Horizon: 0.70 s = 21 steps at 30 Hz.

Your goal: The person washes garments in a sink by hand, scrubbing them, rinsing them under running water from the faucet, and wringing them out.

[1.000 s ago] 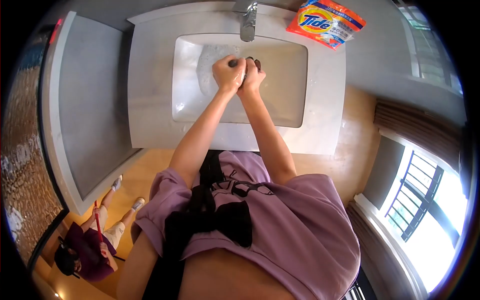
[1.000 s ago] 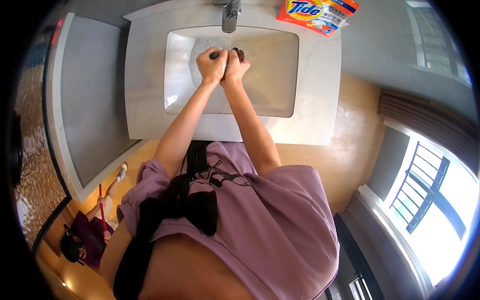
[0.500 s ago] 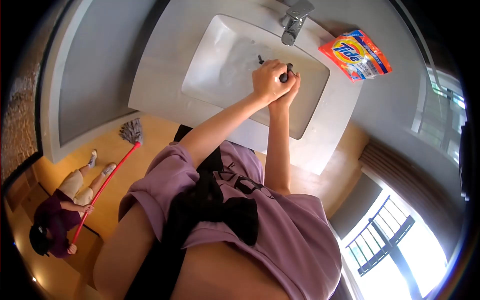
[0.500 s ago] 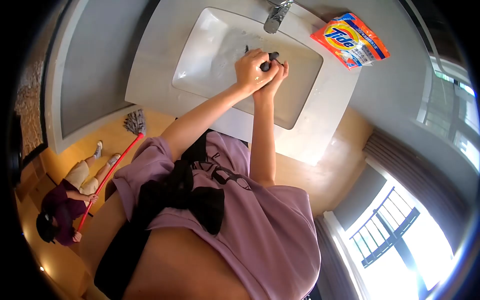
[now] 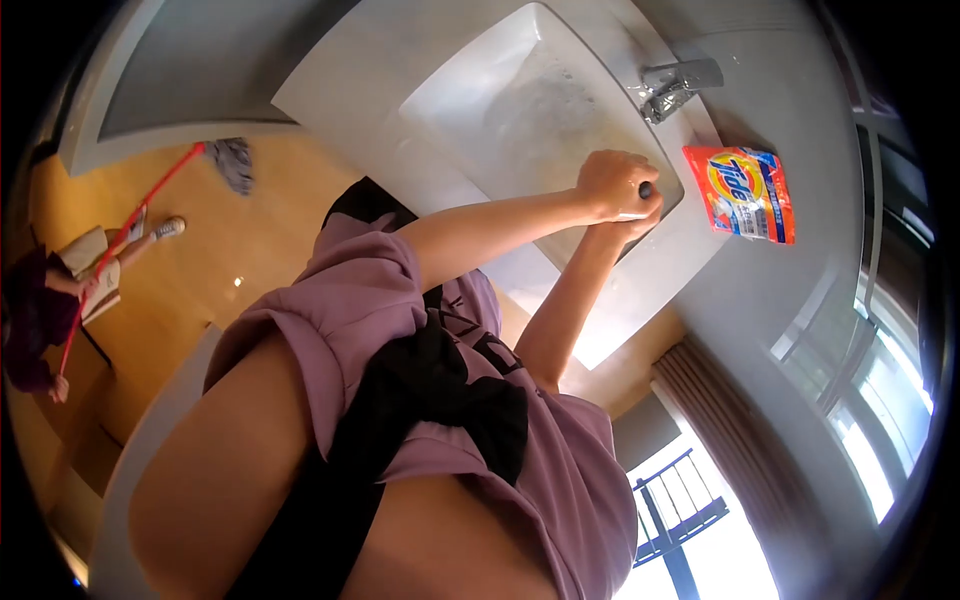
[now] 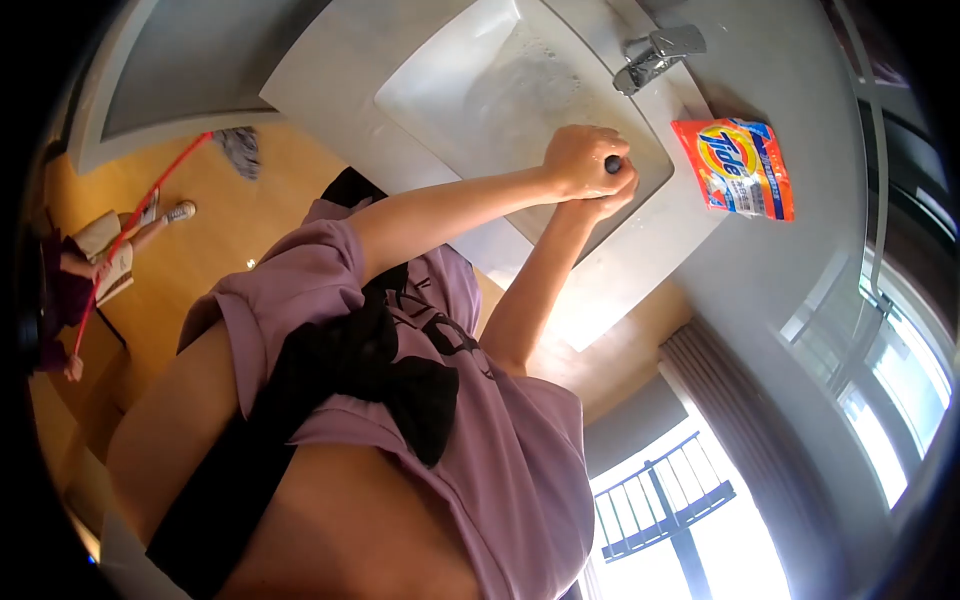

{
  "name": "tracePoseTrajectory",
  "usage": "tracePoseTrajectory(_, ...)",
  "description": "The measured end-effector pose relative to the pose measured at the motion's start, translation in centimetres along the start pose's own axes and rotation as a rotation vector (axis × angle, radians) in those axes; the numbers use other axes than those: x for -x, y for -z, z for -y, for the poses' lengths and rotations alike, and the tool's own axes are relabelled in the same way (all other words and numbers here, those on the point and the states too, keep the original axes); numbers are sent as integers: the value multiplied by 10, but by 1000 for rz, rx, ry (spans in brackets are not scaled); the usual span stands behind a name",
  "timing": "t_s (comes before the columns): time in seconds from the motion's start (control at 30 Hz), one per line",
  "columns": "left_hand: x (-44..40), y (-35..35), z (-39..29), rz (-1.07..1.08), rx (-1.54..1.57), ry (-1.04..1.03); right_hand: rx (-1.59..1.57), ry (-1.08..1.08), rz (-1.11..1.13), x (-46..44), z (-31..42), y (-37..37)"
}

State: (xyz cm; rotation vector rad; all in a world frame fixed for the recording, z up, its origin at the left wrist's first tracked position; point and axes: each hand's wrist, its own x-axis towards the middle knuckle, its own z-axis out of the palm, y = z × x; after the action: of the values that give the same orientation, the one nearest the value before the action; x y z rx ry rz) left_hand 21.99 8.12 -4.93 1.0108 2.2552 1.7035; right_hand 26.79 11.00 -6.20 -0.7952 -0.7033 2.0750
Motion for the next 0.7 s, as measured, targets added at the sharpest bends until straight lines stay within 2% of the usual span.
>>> tracePoseTrajectory(0.13, -10, 9, -18, 122, -15, -1, 9, 63, 64, -9, 9, 5)
tracePoseTrajectory(0.17, -14, 11, -22, 107, -7, -35, 28, 116, 21, -9, 13, 2)
tracePoseTrajectory(0.27, -28, 17, -38, 85, 8, -87, 220, 347, -345, -8, 21, -27)
tracePoseTrajectory(0.3, -33, 19, -44, 80, 17, -100, 193, 373, -360, -11, 26, -31)
tracePoseTrajectory(0.47, -57, 33, -81, 21, 90, -172, -39, 267, -57, -25, 47, -31)
tracePoseTrajectory(0.53, -66, 36, -93, -142, 181, -286, -80, 241, 0, -28, 55, -34)
tracePoseTrajectory(0.7, -58, 43, -83, -90, 188, -282, -193, 139, 98, -38, 49, -31)
